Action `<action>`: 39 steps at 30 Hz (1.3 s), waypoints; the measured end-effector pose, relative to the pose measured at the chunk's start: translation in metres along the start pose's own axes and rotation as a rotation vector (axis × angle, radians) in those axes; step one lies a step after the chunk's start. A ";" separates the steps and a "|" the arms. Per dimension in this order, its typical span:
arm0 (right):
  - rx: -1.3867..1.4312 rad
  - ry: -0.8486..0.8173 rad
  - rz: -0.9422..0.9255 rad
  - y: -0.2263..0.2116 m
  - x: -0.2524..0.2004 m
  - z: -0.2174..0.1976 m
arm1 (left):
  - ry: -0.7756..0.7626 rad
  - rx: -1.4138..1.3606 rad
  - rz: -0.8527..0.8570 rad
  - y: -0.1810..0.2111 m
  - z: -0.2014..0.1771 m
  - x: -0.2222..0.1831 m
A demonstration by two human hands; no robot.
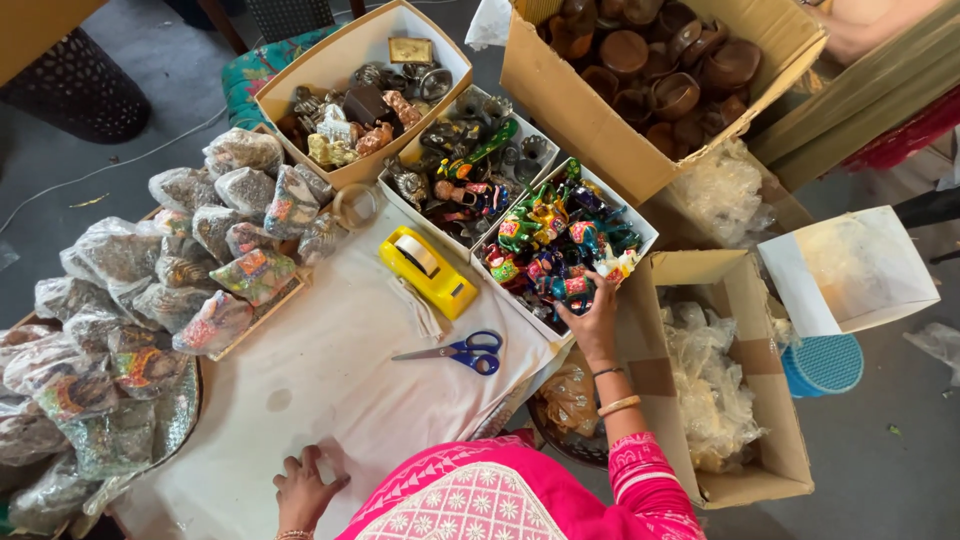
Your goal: The person wraps a small decorative horse figurine in bubble wrap. They place the figurine on a sheet of bubble wrap, cut the sheet to size using scissors, and then fold the bubble wrap around the figurine to secure it.
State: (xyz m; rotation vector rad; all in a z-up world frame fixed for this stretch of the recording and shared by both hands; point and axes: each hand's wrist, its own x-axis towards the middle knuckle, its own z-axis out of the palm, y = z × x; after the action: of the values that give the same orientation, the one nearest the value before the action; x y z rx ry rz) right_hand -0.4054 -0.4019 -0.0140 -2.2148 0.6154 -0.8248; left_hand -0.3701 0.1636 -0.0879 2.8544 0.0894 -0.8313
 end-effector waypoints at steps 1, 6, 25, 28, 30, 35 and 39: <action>0.000 0.004 0.001 -0.001 0.001 0.002 | 0.001 0.002 0.003 0.000 -0.001 0.000; -0.035 0.007 -0.162 0.002 0.004 0.016 | -0.017 -0.061 -0.006 -0.001 -0.001 0.002; -0.198 0.172 -0.151 0.018 0.093 0.016 | -0.003 -0.063 -0.020 -0.006 0.006 0.009; -0.394 -0.081 -0.013 0.038 0.110 0.025 | -0.003 -0.068 -0.022 -0.005 0.005 0.008; -0.149 -0.108 0.141 0.056 0.115 0.027 | 0.017 -0.077 -0.011 -0.007 0.007 0.007; 0.188 0.064 0.070 0.060 0.114 0.010 | 0.015 -0.082 -0.015 -0.006 0.004 0.006; 0.386 0.160 0.114 0.054 0.113 -0.005 | 0.003 -0.075 -0.013 -0.004 0.000 0.004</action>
State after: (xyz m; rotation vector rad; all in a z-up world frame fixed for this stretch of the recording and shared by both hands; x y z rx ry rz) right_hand -0.3414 -0.5093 -0.0079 -1.7624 0.5951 -0.9765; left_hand -0.3673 0.1675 -0.0911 2.7879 0.1370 -0.8082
